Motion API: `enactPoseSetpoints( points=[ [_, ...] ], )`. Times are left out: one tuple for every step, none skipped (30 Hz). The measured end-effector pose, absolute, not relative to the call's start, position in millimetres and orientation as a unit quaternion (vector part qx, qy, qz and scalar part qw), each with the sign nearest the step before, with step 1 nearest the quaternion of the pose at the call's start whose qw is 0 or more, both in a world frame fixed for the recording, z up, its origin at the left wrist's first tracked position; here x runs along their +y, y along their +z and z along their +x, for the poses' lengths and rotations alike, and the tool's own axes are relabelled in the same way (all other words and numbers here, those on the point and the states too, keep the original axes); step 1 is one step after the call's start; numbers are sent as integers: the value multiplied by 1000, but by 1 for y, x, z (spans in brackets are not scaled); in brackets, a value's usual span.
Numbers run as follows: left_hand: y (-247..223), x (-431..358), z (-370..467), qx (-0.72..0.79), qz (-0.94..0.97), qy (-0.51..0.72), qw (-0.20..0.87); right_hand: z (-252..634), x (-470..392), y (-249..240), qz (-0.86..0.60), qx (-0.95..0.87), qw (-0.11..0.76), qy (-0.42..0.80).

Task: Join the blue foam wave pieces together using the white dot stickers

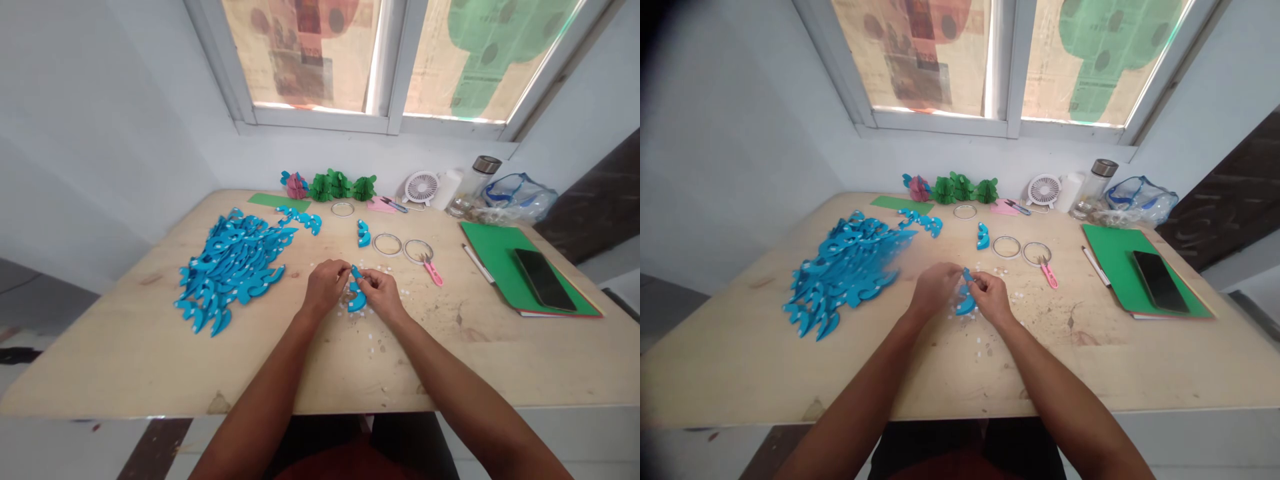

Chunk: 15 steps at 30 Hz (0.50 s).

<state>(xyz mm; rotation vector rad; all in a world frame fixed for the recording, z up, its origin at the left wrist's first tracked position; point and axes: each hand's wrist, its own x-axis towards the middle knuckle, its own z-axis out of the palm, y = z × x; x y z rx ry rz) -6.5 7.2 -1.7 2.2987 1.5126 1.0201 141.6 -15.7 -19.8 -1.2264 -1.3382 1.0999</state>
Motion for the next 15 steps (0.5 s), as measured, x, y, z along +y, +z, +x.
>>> enactPoseSetpoints(
  points=[
    [-1,7,-6,513,778,346,108,141,-16,-20,-501,-552,490,452],
    [0,7,-6,514,777,346,114,141,-16,-19,-499,-553,492,451],
    [0,6,-6,515,774,347,120,141,-16,-19,-499,-553,493,450],
    [1,6,-6,517,772,348,127,141,-16,-19,-499,-554,492,450],
    [2,6,-6,521,768,349,134,141,-16,-19,-500,-554,491,449],
    [3,6,-6,524,763,350,141,141,-16,-19,-500,-554,491,450],
    [3,6,-5,529,759,351,148,141,-16,-19,-500,-552,491,451],
    [3,6,-5,533,754,352,154,141,-17,-19,-501,-551,491,452],
    [4,6,-5,535,750,354,159,141,-17,-18,-502,-551,491,451],
    [4,6,-6,536,748,356,165,141,-17,-18,-503,-550,492,450],
    [4,6,-6,534,746,359,172,141,-17,-18,-506,-549,492,449],
    [4,6,-6,530,746,362,177,141,-16,-18,-508,-547,492,448],
    [4,7,-7,525,748,364,181,141,-16,-18,-509,-546,493,447],
    [4,7,-7,519,751,364,183,141,-16,-18,-509,-545,494,447],
    [4,7,-7,514,755,364,182,142,-16,-19,-509,-543,494,448]
  ],
)
